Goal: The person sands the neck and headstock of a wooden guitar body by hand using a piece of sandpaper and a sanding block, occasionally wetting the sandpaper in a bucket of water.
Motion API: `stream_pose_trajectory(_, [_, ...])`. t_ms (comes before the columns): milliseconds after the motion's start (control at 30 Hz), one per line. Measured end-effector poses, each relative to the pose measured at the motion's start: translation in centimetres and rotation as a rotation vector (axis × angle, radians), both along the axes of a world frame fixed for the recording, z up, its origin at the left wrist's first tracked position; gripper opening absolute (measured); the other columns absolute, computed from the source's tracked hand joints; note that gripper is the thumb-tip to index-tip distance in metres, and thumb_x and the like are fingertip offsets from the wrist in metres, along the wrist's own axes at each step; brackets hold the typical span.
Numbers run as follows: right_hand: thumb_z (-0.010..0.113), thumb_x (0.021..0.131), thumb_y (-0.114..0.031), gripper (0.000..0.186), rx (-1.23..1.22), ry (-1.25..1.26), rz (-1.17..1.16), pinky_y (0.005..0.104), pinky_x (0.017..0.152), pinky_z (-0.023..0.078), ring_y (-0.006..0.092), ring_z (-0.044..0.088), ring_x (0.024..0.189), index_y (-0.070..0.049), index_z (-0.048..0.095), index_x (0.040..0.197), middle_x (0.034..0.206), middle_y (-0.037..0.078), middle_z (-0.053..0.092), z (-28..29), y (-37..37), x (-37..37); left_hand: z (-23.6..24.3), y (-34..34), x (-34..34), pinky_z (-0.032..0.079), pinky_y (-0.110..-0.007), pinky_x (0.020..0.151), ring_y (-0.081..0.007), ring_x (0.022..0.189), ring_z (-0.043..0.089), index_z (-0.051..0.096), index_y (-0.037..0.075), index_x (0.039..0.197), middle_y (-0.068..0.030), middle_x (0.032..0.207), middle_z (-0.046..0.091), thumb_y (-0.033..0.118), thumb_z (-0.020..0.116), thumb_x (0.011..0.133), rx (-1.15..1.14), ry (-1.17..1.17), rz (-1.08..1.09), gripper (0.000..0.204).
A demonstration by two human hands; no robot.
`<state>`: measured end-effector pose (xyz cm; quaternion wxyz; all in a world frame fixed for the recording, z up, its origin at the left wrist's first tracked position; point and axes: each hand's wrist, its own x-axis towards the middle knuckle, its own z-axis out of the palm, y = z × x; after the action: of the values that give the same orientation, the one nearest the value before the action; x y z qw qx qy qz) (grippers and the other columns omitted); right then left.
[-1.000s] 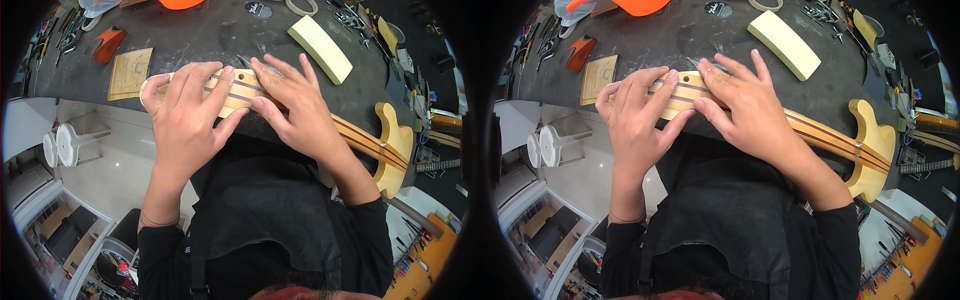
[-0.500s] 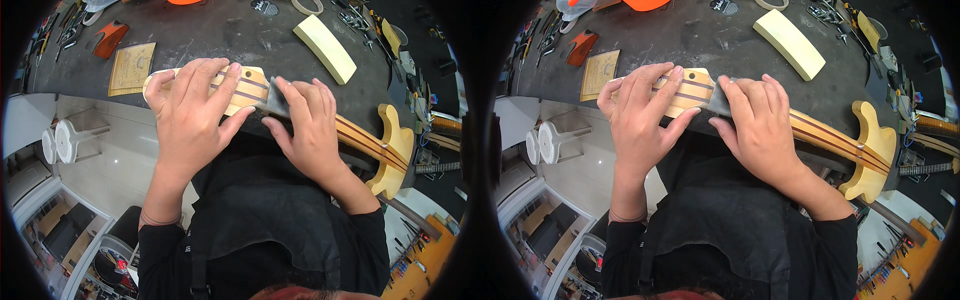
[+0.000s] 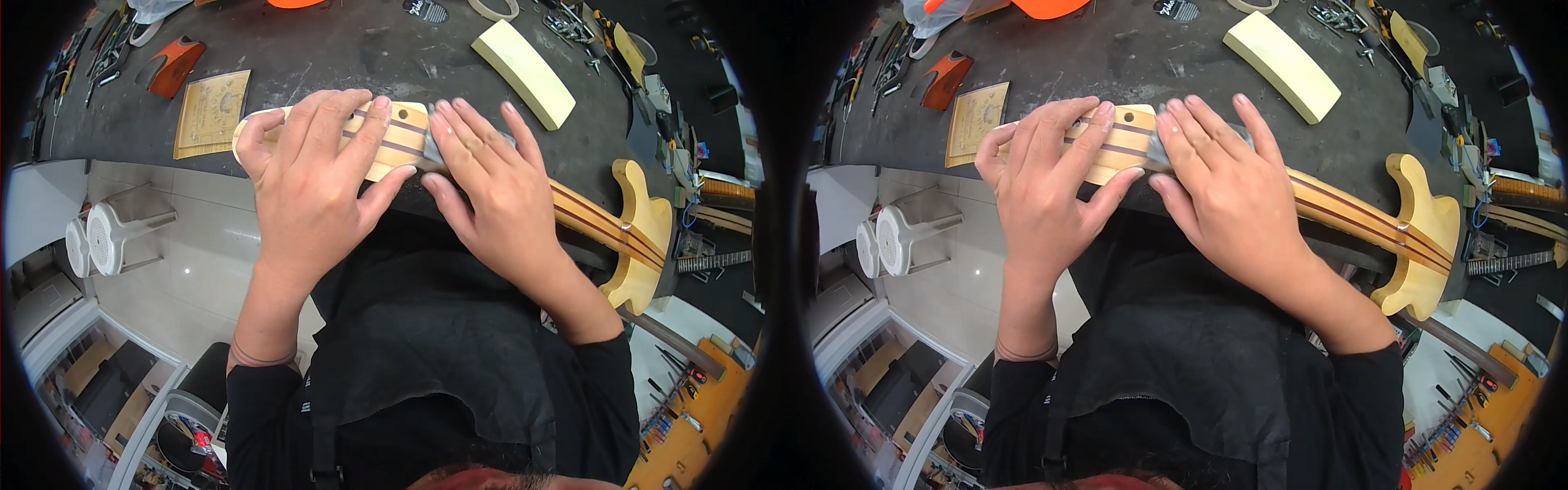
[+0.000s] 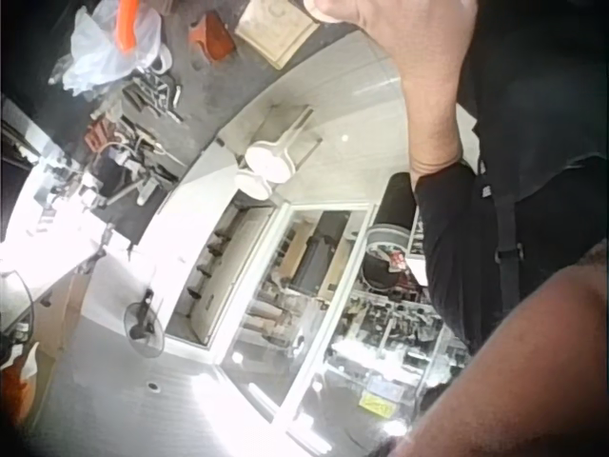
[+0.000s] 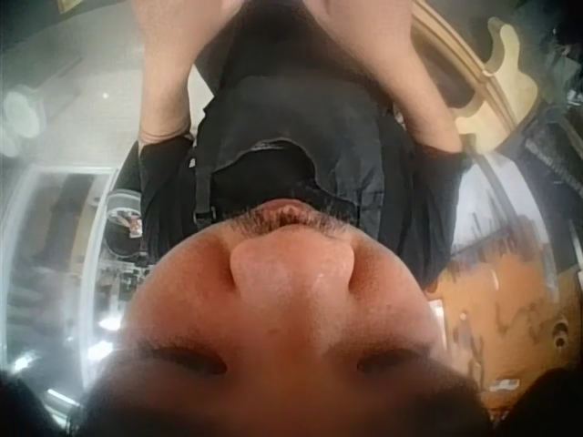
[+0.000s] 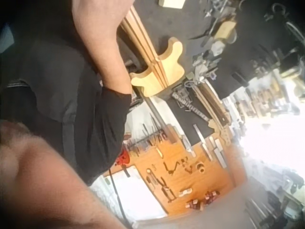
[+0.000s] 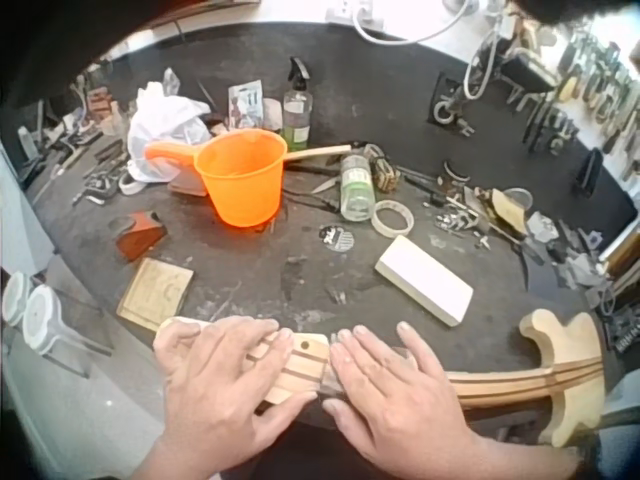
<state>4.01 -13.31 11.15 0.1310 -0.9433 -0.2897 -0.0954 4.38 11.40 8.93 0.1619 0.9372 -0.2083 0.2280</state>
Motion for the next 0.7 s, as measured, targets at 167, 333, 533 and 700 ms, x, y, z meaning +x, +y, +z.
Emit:
stream_pose_trajectory(167, [0.086, 0.103, -0.022, 0.069, -0.037, 0.025, -0.003, 0.0629, 0.14, 0.033, 0.0344, 0.065, 0.158, -0.003, 0.065, 0.166, 0.167, 0.015, 0.072, 0.3, -0.2, -0.4, -0.2, -0.2, 0.1, 0.033, -0.048, 0.122, -0.022, 0.131, 0.072, 0.086, 0.017, 0.142, 0.0014, 0.143, 0.079, 0.044, 0.099, 0.086, -0.006, -0.005, -0.003, 0.064])
stream_pose_trajectory(333, [0.087, 0.104, -0.029, 0.071, -0.101, 0.012, 0.023, 0.0637, 0.141, 0.032, 0.0344, 0.064, 0.159, 0.0, 0.065, 0.165, 0.167, 0.016, 0.071, 0.3, -0.8, -0.7, -0.1, -0.1, -0.1, 0.033, -0.048, 0.122, -0.0218, 0.131, 0.072, 0.086, 0.017, 0.142, 0.0013, 0.143, 0.079, 0.044, 0.099, 0.086, 0.004, 0.003, -0.001, 0.064])
stream_pose_trajectory(533, [0.087, 0.103, -0.04, 0.068, 0.026, 0.016, 0.047, 0.0672, 0.139, 0.033, 0.0344, 0.068, 0.153, 0.003, 0.072, 0.154, 0.159, 0.019, 0.075, -0.7, -0.1, 1.9, 0.1, -0.2, 0.2, 0.034, -0.049, 0.122, -0.0223, 0.131, 0.072, 0.086, 0.017, 0.142, 0.0007, 0.143, 0.079, 0.044, 0.098, 0.087, 0.014, -0.021, 0.002, 0.063])
stream_pose_trajectory(700, [0.086, 0.104, -0.043, 0.07, -0.02, 0.015, 0.056, 0.0659, 0.139, 0.034, 0.0361, 0.069, 0.152, 0.005, 0.072, 0.153, 0.155, 0.021, 0.077, 0.0, -1.0, 0.3, 0.1, -0.5, -0.1, 0.034, -0.048, 0.121, -0.0231, 0.131, 0.072, 0.086, 0.017, 0.142, 0.0009, 0.143, 0.079, 0.044, 0.097, 0.087, 0.015, -0.01, 0.011, 0.063])
